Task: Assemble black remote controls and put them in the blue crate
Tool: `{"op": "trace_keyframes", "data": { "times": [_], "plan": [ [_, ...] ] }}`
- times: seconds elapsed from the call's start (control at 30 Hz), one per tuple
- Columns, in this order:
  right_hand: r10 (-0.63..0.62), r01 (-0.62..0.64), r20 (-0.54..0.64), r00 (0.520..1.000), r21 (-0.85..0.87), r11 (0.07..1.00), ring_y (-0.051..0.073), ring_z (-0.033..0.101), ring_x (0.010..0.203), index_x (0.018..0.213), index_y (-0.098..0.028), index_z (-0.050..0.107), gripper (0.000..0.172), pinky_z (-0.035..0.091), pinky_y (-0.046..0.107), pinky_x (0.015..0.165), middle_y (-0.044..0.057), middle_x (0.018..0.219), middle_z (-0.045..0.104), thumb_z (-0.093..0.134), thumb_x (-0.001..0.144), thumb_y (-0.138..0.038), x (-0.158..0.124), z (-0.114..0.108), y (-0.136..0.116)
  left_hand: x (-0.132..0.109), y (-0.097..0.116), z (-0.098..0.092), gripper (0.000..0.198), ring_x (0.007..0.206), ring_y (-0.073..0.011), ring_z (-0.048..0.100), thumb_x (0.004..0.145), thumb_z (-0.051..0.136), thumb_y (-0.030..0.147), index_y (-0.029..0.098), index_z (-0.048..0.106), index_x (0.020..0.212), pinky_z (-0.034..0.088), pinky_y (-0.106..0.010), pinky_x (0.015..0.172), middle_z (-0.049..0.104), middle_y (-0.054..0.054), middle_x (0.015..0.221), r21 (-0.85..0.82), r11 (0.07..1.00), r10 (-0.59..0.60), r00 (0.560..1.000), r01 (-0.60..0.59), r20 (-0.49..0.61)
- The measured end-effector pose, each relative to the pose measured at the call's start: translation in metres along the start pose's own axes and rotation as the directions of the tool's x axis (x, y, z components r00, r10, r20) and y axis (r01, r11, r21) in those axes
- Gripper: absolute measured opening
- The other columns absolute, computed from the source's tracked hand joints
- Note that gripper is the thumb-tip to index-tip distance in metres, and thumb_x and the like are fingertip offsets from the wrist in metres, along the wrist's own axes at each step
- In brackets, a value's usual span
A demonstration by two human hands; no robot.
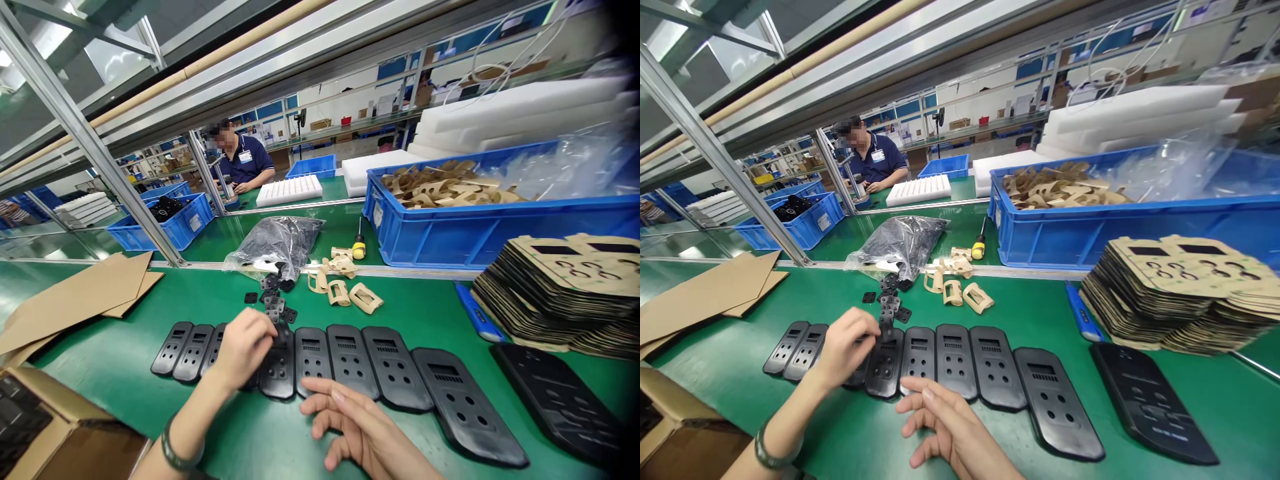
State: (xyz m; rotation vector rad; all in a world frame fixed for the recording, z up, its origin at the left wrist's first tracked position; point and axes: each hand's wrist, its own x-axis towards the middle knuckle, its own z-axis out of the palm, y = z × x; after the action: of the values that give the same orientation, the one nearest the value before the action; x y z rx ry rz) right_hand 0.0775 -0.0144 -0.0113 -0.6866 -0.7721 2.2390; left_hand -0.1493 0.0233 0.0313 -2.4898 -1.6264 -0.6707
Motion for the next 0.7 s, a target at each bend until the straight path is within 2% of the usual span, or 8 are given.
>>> {"op": "trace_keyframes", "data": {
  "times": [0.07, 0.17, 0.23, 0.3, 0.4, 0.5, 0.6, 0.7],
  "plan": [
    [-0.039, 0.039, -0.04, 0.998, -0.009, 0.999, 0.018, 0.059, 0.078, 0.111, -0.015, 0.065, 0.044, 0.053, 0.028, 0.055, 0.011, 0.095, 0.065, 0.068, 0.08, -0.046, 0.002, 0.001, 0.001, -0.018, 0.025, 0.0, 0.026, 0.076, -0.0157, 0.061, 0.091, 0.042, 0.016, 0.021, 0.064, 0.079, 0.049, -0.028, 0.07, 0.068, -0.004, 0.079, -0.04, 0.986, 0.159, 0.987, -0.161, -0.039],
    [-0.099, 0.093, -0.066, 0.993, -0.079, 0.993, 0.016, 0.059, 0.073, 0.107, -0.017, 0.066, 0.044, 0.054, 0.027, 0.055, 0.005, 0.086, 0.063, 0.076, 0.073, -0.043, 0.004, 0.001, 0.003, -0.037, 0.052, 0.002, 0.017, 0.073, -0.0169, 0.063, 0.089, 0.05, 0.012, 0.019, 0.065, 0.088, 0.05, -0.03, 0.065, 0.072, -0.006, 0.081, -0.054, 0.907, 0.406, 0.9, -0.419, -0.161],
    [-0.113, 0.104, -0.06, 0.992, -0.139, 0.985, 0.013, 0.058, 0.064, 0.101, -0.017, 0.066, 0.04, 0.053, 0.025, 0.052, 0.001, 0.079, 0.061, 0.078, 0.071, -0.041, 0.004, 0.0, 0.004, -0.044, 0.061, 0.005, 0.016, 0.075, -0.0175, 0.064, 0.087, 0.052, 0.009, 0.018, 0.064, 0.094, 0.053, -0.03, 0.066, 0.072, -0.008, 0.083, -0.083, 0.884, 0.434, 0.873, -0.46, -0.224],
    [-0.124, 0.111, -0.063, 0.99, -0.177, 0.978, 0.01, 0.056, 0.057, 0.097, -0.018, 0.065, 0.037, 0.052, 0.023, 0.051, -0.001, 0.076, 0.059, 0.078, 0.071, -0.041, 0.004, -0.001, 0.004, -0.05, 0.064, 0.009, 0.02, 0.081, -0.0182, 0.064, 0.087, 0.051, 0.007, 0.019, 0.065, 0.096, 0.054, -0.031, 0.071, 0.071, -0.009, 0.089, -0.152, 0.914, 0.324, 0.903, -0.376, -0.282],
    [-0.141, 0.122, -0.088, 0.986, -0.197, 0.973, 0.009, 0.055, 0.056, 0.095, -0.018, 0.062, 0.036, 0.051, 0.023, 0.05, -0.002, 0.075, 0.058, 0.077, 0.072, -0.042, 0.003, -0.001, 0.003, -0.056, 0.063, 0.018, 0.024, 0.091, -0.0192, 0.064, 0.09, 0.047, 0.011, 0.025, 0.062, 0.103, 0.055, -0.033, 0.077, 0.068, -0.009, 0.099, -0.416, 0.909, -0.104, 0.964, -0.007, -0.244],
    [-0.136, 0.114, -0.086, 0.987, -0.219, 0.969, 0.01, 0.054, 0.055, 0.094, -0.018, 0.062, 0.037, 0.051, 0.023, 0.049, -0.002, 0.073, 0.056, 0.076, 0.072, -0.044, 0.003, 0.0, 0.004, -0.057, 0.066, 0.025, 0.024, 0.081, -0.017, 0.066, 0.094, 0.045, 0.028, 0.022, 0.056, 0.114, 0.056, -0.03, 0.072, 0.069, -0.009, 0.097, -0.72, 0.598, -0.441, 0.895, 0.352, 0.071],
    [-0.12, 0.1, -0.066, 0.991, -0.246, 0.964, 0.01, 0.053, 0.054, 0.092, -0.017, 0.063, 0.037, 0.05, 0.022, 0.048, -0.002, 0.07, 0.055, 0.075, 0.072, -0.046, 0.003, 0.001, 0.006, -0.054, 0.07, 0.027, 0.033, 0.069, -0.0148, 0.064, 0.085, 0.06, 0.039, 0.018, 0.059, 0.11, 0.054, -0.025, 0.064, 0.069, -0.007, 0.086, -0.816, 0.345, -0.457, 0.842, 0.464, 0.286],
    [-0.086, 0.064, -0.07, 0.994, -0.277, 0.959, 0.01, 0.053, 0.054, 0.094, -0.018, 0.064, 0.039, 0.049, 0.022, 0.048, -0.003, 0.07, 0.053, 0.076, 0.07, -0.047, 0.003, -0.001, 0.008, -0.052, 0.06, 0.02, 0.024, 0.066, -0.0146, 0.062, 0.078, 0.068, 0.035, 0.016, 0.067, 0.093, 0.05, -0.024, 0.062, 0.069, -0.005, 0.076, -0.765, 0.398, -0.488, 0.823, 0.507, 0.291]
  ]
}}
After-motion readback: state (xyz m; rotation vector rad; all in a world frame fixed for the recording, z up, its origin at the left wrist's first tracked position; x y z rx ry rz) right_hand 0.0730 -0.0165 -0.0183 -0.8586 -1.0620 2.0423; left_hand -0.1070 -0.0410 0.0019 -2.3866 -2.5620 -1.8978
